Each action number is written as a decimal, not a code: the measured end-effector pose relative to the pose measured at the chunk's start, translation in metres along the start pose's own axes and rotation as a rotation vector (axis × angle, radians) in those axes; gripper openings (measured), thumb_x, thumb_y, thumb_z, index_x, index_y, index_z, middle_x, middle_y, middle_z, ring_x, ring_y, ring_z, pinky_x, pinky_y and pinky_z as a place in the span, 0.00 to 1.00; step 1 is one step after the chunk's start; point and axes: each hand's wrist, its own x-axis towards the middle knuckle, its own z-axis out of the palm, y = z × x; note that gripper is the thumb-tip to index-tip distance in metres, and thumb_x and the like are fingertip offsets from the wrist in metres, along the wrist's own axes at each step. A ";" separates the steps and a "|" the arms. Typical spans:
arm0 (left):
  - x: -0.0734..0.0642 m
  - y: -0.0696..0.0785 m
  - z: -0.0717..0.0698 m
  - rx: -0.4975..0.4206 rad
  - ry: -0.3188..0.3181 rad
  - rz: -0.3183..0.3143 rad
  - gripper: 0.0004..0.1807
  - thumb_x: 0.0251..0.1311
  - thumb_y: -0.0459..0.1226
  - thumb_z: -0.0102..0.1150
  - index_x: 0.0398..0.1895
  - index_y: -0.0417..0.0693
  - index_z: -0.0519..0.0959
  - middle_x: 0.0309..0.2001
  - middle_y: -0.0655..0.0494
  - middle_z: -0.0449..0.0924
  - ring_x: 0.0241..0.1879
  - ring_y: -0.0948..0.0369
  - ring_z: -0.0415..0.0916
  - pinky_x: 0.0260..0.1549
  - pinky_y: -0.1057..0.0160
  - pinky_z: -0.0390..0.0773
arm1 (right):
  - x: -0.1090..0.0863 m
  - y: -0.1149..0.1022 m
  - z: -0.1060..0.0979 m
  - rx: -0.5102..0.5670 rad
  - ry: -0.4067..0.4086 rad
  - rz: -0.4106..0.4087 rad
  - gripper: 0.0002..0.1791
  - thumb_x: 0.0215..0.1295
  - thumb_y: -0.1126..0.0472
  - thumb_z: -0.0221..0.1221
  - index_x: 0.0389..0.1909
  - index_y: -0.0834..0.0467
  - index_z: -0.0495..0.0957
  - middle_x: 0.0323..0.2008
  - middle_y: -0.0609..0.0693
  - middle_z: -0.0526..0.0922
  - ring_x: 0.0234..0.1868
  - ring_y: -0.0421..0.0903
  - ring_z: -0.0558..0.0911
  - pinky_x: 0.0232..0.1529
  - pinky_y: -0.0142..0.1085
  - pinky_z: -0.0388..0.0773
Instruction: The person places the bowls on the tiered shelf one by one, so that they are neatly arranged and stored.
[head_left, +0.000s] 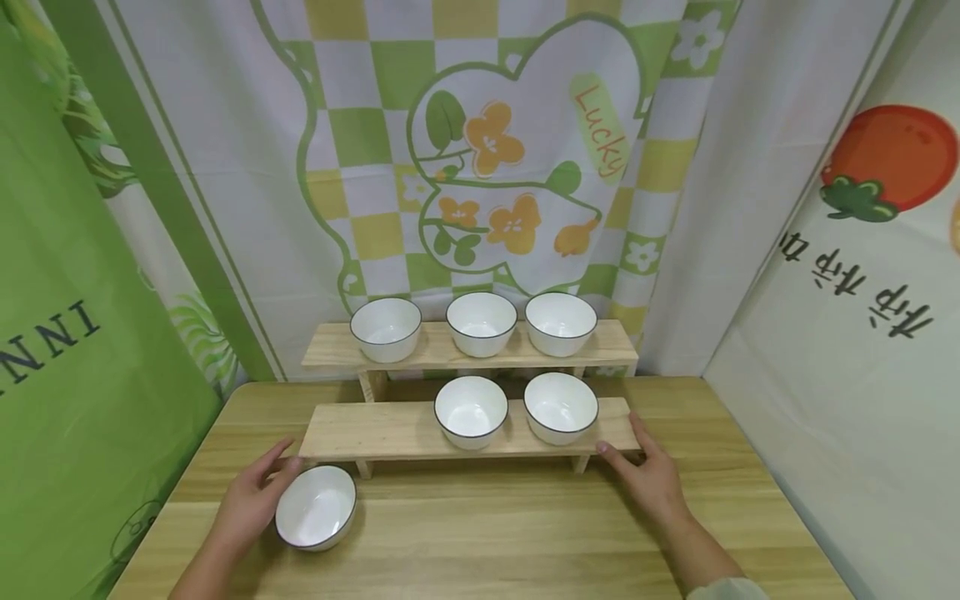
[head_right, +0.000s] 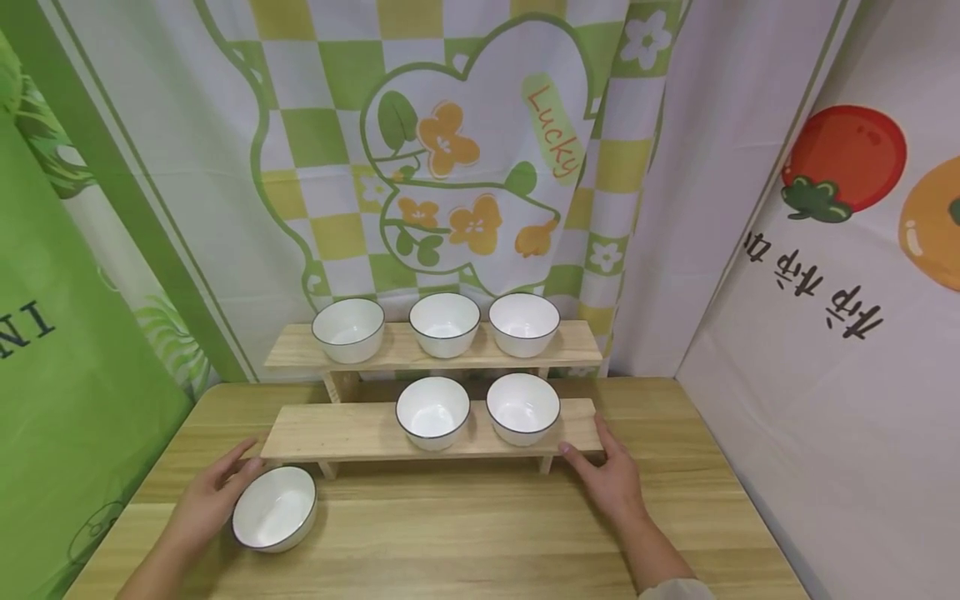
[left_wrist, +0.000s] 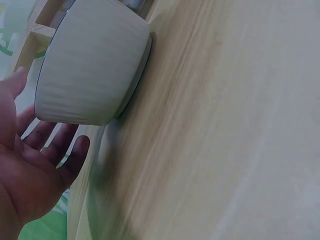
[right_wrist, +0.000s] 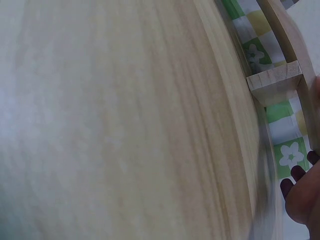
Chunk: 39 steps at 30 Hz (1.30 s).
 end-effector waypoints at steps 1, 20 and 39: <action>-0.002 -0.001 0.000 0.001 -0.005 0.013 0.39 0.76 0.58 0.53 0.81 0.49 0.61 0.65 0.38 0.77 0.64 0.39 0.75 0.59 0.51 0.74 | 0.000 0.000 0.000 0.003 0.003 -0.001 0.59 0.64 0.26 0.61 0.85 0.49 0.46 0.80 0.66 0.49 0.79 0.70 0.51 0.75 0.62 0.52; -0.038 -0.017 0.011 -0.142 -0.119 0.315 0.52 0.55 0.32 0.78 0.80 0.38 0.58 0.75 0.31 0.62 0.63 0.84 0.62 0.56 0.83 0.64 | 0.001 0.002 0.003 -0.017 0.012 -0.007 0.58 0.65 0.28 0.62 0.85 0.50 0.45 0.78 0.69 0.52 0.77 0.71 0.54 0.75 0.61 0.55; -0.042 -0.013 0.018 0.056 -0.074 0.288 0.69 0.33 0.44 0.91 0.80 0.39 0.58 0.71 0.32 0.64 0.63 0.40 0.69 0.52 0.69 0.75 | -0.001 0.001 0.003 -0.014 0.012 0.004 0.58 0.64 0.26 0.61 0.85 0.50 0.46 0.78 0.69 0.51 0.77 0.71 0.54 0.74 0.61 0.56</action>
